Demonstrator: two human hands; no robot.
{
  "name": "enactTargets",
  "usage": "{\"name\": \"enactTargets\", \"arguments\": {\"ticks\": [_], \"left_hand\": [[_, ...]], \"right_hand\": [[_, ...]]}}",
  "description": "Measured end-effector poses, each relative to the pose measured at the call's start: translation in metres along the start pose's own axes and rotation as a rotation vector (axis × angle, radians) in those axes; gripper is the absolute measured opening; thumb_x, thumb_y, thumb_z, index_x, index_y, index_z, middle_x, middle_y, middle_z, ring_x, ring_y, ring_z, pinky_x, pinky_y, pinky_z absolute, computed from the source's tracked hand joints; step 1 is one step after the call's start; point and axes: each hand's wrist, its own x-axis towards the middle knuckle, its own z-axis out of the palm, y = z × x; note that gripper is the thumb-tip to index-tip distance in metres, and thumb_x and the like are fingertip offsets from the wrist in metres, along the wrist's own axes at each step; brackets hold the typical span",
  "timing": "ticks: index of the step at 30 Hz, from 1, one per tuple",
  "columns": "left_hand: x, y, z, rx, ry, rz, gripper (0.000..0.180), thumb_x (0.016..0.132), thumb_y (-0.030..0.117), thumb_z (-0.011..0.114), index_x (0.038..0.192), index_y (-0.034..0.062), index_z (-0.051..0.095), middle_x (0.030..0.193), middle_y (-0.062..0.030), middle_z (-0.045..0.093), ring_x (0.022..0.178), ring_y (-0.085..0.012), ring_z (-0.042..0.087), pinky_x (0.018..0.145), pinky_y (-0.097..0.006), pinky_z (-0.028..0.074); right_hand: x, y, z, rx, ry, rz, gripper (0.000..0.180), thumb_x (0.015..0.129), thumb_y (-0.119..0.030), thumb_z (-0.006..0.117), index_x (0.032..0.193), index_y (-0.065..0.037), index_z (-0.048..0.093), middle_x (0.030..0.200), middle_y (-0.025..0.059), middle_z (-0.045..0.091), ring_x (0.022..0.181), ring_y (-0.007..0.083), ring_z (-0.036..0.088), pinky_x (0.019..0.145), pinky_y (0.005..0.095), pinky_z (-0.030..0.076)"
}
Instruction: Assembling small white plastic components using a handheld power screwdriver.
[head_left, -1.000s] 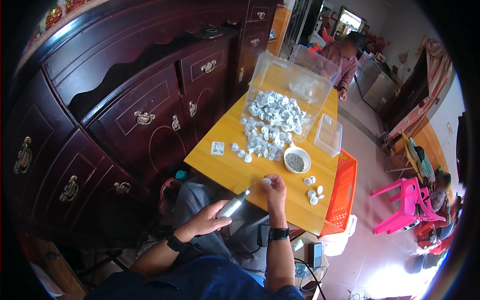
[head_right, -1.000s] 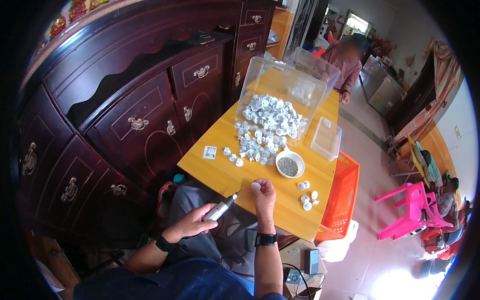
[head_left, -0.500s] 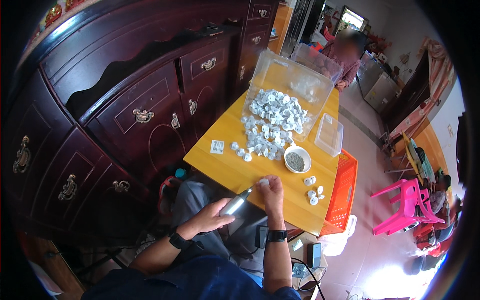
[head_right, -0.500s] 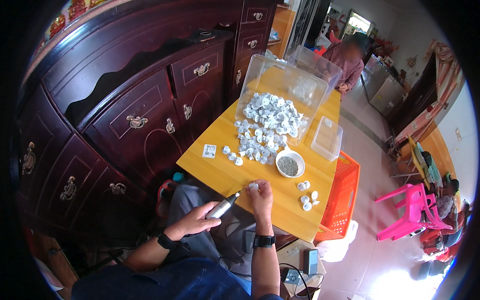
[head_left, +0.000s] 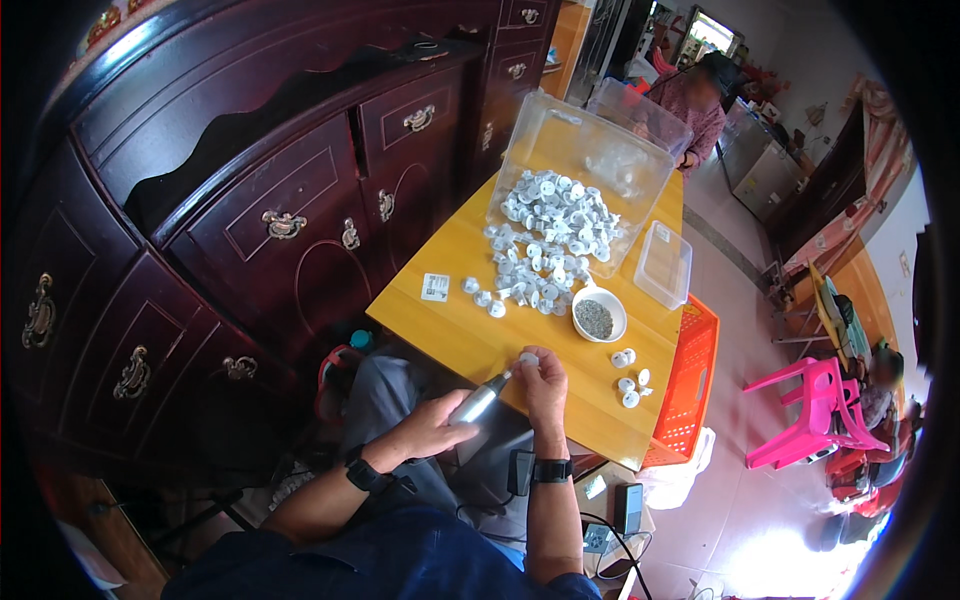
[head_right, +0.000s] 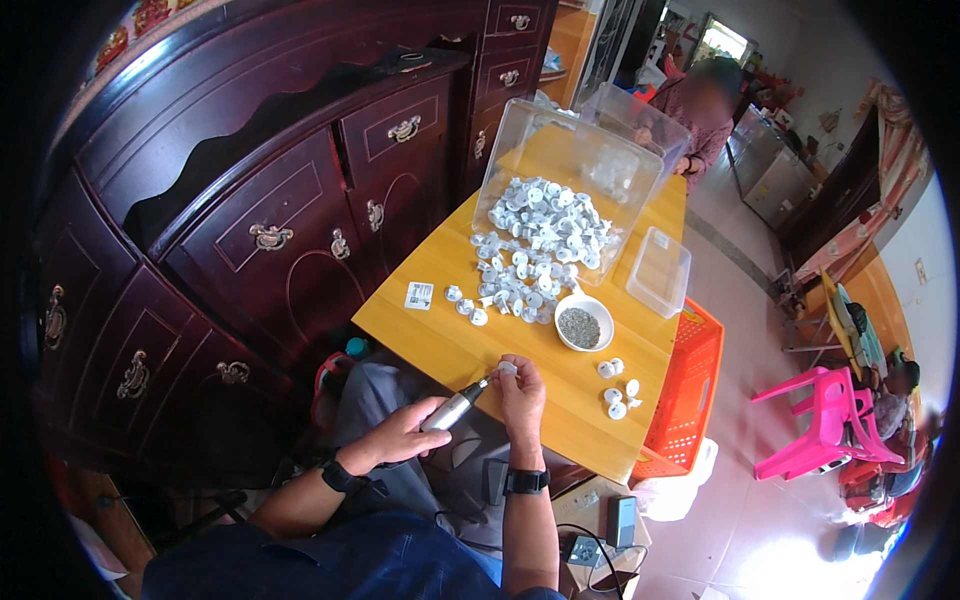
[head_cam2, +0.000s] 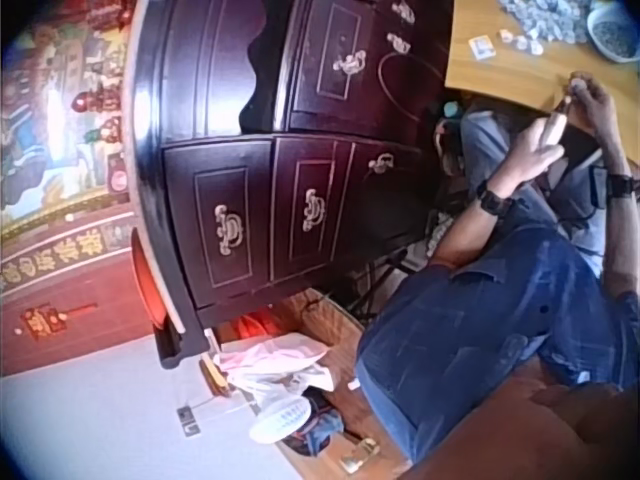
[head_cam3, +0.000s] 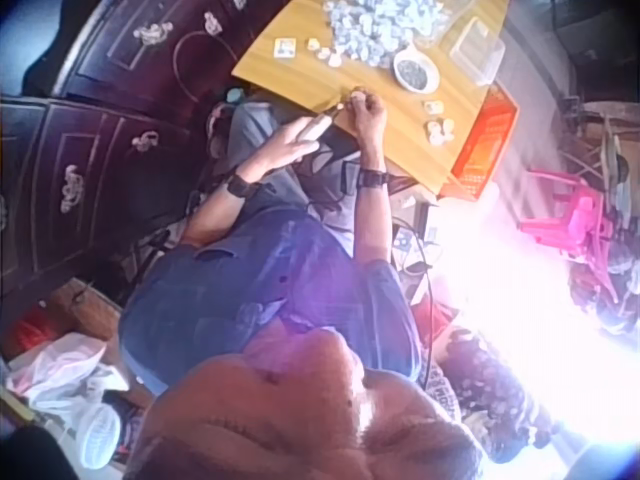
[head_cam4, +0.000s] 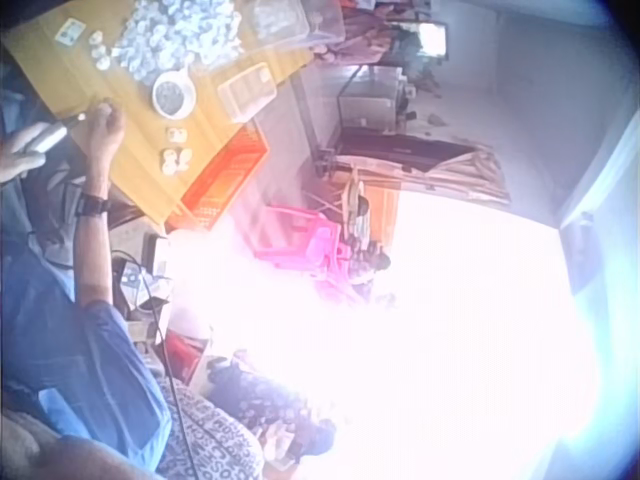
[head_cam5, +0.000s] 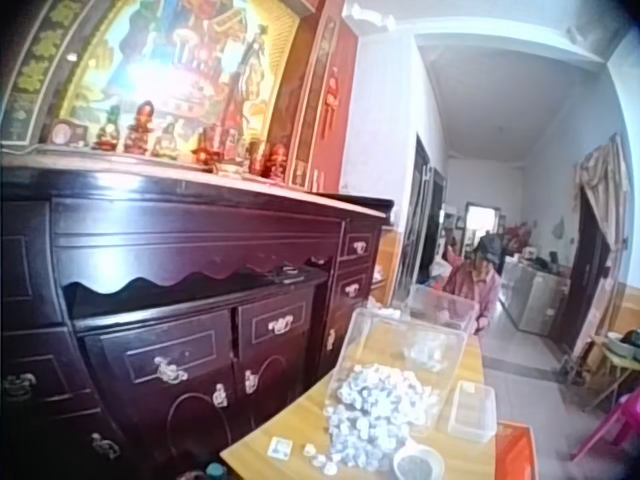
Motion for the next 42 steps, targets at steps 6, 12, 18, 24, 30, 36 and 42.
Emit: {"name": "enactTargets", "arguments": {"ticks": [6, 12, 18, 24, 30, 36, 42], "left_hand": [[0.003, -0.002, 0.001, 0.007, 0.002, -0.001, 0.055, 0.092, 0.015, 0.067, 0.14, 0.0034, 0.044, 0.089, -0.0014, 0.058, 0.064, -0.0077, 0.055, 0.057, -0.024, 0.049], [0.004, -0.001, 0.001, 0.014, 0.012, -0.009, 0.054, 0.092, 0.016, 0.067, 0.139, 0.0031, 0.044, 0.09, -0.0021, 0.059, 0.065, -0.0077, 0.055, 0.057, -0.024, 0.049], [0.005, -0.002, 0.002, 0.013, 0.019, -0.011, 0.053, 0.092, 0.016, 0.067, 0.139, 0.0029, 0.044, 0.09, -0.0023, 0.059, 0.065, -0.0075, 0.055, 0.057, -0.024, 0.048], [0.006, -0.006, 0.002, 0.003, 0.01, -0.016, 0.054, 0.092, 0.015, 0.067, 0.139, 0.0028, 0.044, 0.09, -0.0022, 0.058, 0.064, -0.0071, 0.054, 0.056, -0.023, 0.048], [0.003, -0.005, 0.002, -0.034, 0.001, 0.006, 0.054, 0.092, 0.015, 0.067, 0.14, 0.0033, 0.044, 0.09, -0.0019, 0.058, 0.065, -0.007, 0.054, 0.056, -0.024, 0.048], [0.001, -0.002, -0.001, 0.001, 0.008, -0.017, 0.055, 0.092, 0.015, 0.067, 0.141, 0.0036, 0.043, 0.09, -0.0015, 0.058, 0.065, -0.0075, 0.054, 0.057, -0.024, 0.049], [-0.004, 0.003, -0.003, -0.017, 0.031, 0.012, 0.054, 0.09, 0.024, 0.067, 0.136, 0.0021, 0.048, 0.085, -0.0039, 0.063, 0.063, -0.0096, 0.059, 0.057, -0.026, 0.051]], "right_hand": [[-0.002, -0.002, 0.003, -0.008, 0.012, -0.005, 0.009, 0.097, -0.005, 0.06, 0.103, -0.001, 0.064, 0.087, 0.0026, 0.066, 0.078, 0.0088, 0.063, 0.072, 0.0209, 0.051], [-0.004, -0.001, 0.005, -0.042, 0.026, -0.032, 0.008, 0.097, -0.005, 0.06, 0.103, -0.001, 0.064, 0.085, 0.0025, 0.066, 0.076, 0.0086, 0.062, 0.07, 0.021, 0.05], [-0.004, -0.002, 0.005, -0.062, 0.026, -0.034, 0.009, 0.096, -0.004, 0.059, 0.104, -0.001, 0.064, 0.085, 0.0022, 0.066, 0.076, 0.0082, 0.061, 0.07, 0.0211, 0.05], [-0.005, -0.001, 0.004, -0.137, 0.028, -0.058, 0.01, 0.095, -0.003, 0.06, 0.103, -0.001, 0.065, 0.086, 0.0025, 0.067, 0.078, 0.0086, 0.062, 0.072, 0.0214, 0.05], [-0.005, -0.001, 0.004, -0.135, 0.036, -0.041, 0.009, 0.096, -0.006, 0.06, 0.102, -0.002, 0.065, 0.087, 0.0015, 0.067, 0.078, 0.0082, 0.061, 0.073, 0.0214, 0.05], [-0.006, -0.004, 0.007, -0.117, 0.045, -0.033, 0.01, 0.095, -0.004, 0.06, 0.102, -0.001, 0.064, 0.088, 0.0026, 0.068, 0.08, 0.0091, 0.063, 0.074, 0.0222, 0.051], [0.0, -0.014, -0.006, -0.535, 0.104, -0.123, 0.017, 0.091, -0.006, 0.064, 0.108, -0.004, 0.068, 0.086, 0.0086, 0.069, 0.078, 0.0203, 0.068, 0.074, 0.0304, 0.054]]}}
